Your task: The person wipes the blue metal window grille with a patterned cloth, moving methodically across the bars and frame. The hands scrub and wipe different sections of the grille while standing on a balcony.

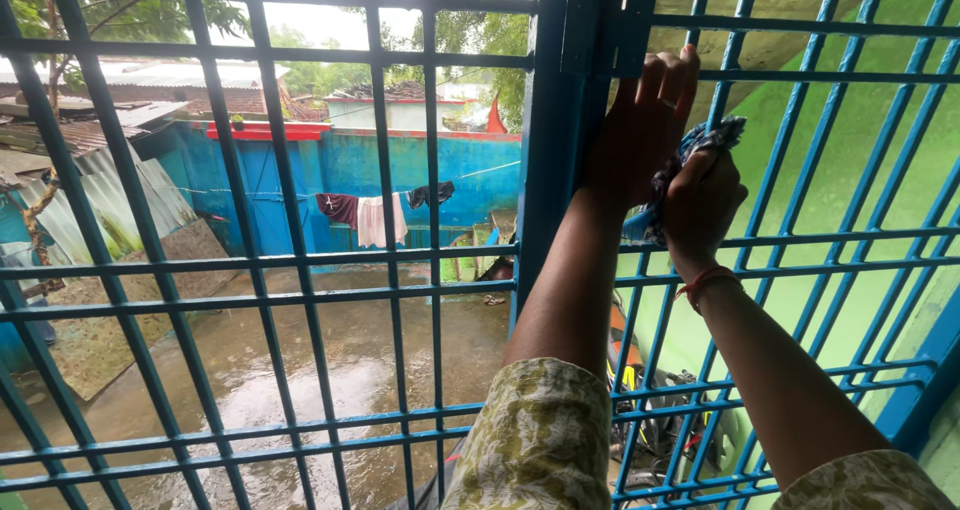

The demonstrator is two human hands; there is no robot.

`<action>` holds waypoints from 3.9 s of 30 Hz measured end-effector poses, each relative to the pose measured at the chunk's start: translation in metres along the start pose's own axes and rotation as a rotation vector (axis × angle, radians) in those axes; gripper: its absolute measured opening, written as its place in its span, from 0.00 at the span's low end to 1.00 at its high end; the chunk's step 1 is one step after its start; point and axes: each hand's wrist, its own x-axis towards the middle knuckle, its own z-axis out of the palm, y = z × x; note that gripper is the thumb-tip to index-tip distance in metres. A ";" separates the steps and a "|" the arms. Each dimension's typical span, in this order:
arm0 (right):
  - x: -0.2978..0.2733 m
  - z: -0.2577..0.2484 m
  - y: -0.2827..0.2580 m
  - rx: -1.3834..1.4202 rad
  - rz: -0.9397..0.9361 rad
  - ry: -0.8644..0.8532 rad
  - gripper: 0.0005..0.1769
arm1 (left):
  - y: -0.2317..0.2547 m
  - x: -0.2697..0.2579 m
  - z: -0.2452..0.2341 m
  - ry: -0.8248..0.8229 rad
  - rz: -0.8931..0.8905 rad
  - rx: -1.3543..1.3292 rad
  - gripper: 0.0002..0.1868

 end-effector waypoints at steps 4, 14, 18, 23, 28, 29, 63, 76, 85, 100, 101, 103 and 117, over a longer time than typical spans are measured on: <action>-0.002 -0.001 -0.002 -0.040 0.028 0.001 0.23 | 0.002 0.000 0.005 0.041 -0.015 -0.042 0.53; -0.006 -0.009 -0.015 -0.034 0.064 0.027 0.21 | -0.006 0.001 -0.014 0.006 -0.017 0.042 0.44; -0.002 -0.017 -0.025 0.009 -0.003 0.030 0.22 | -0.007 0.003 -0.020 -0.007 -0.024 0.063 0.44; -0.003 -0.022 -0.032 0.077 -0.020 0.030 0.23 | -0.003 0.004 -0.018 -0.025 -0.017 0.146 0.43; -0.001 -0.017 -0.022 0.056 0.109 -0.026 0.24 | -0.001 0.003 -0.008 -0.018 -0.004 0.132 0.41; -0.001 -0.014 -0.018 0.022 0.068 -0.008 0.22 | -0.002 0.002 -0.008 -0.018 -0.002 0.122 0.41; -0.015 -0.047 -0.072 0.175 -0.496 0.029 0.24 | -0.014 -0.010 -0.055 -0.295 -0.093 -0.196 0.51; -0.016 -0.062 -0.086 0.186 -0.522 0.084 0.18 | 0.000 -0.038 -0.060 -0.041 -0.211 -0.215 0.34; -0.020 -0.052 -0.075 0.173 -0.567 0.014 0.16 | 0.004 -0.049 -0.065 0.075 -0.272 -0.222 0.31; -0.016 -0.046 -0.077 0.197 -0.557 -0.009 0.17 | 0.001 -0.050 -0.059 0.117 -0.264 -0.293 0.18; -0.017 -0.046 -0.077 0.186 -0.564 0.003 0.17 | 0.001 -0.051 -0.058 0.100 -0.251 -0.275 0.18; -0.017 -0.044 -0.077 0.165 -0.588 0.030 0.17 | 0.002 -0.052 -0.057 0.085 -0.237 -0.254 0.18; 0.030 -0.051 -0.094 0.159 -0.642 -0.005 0.12 | 0.003 -0.054 -0.053 0.057 -0.235 -0.295 0.29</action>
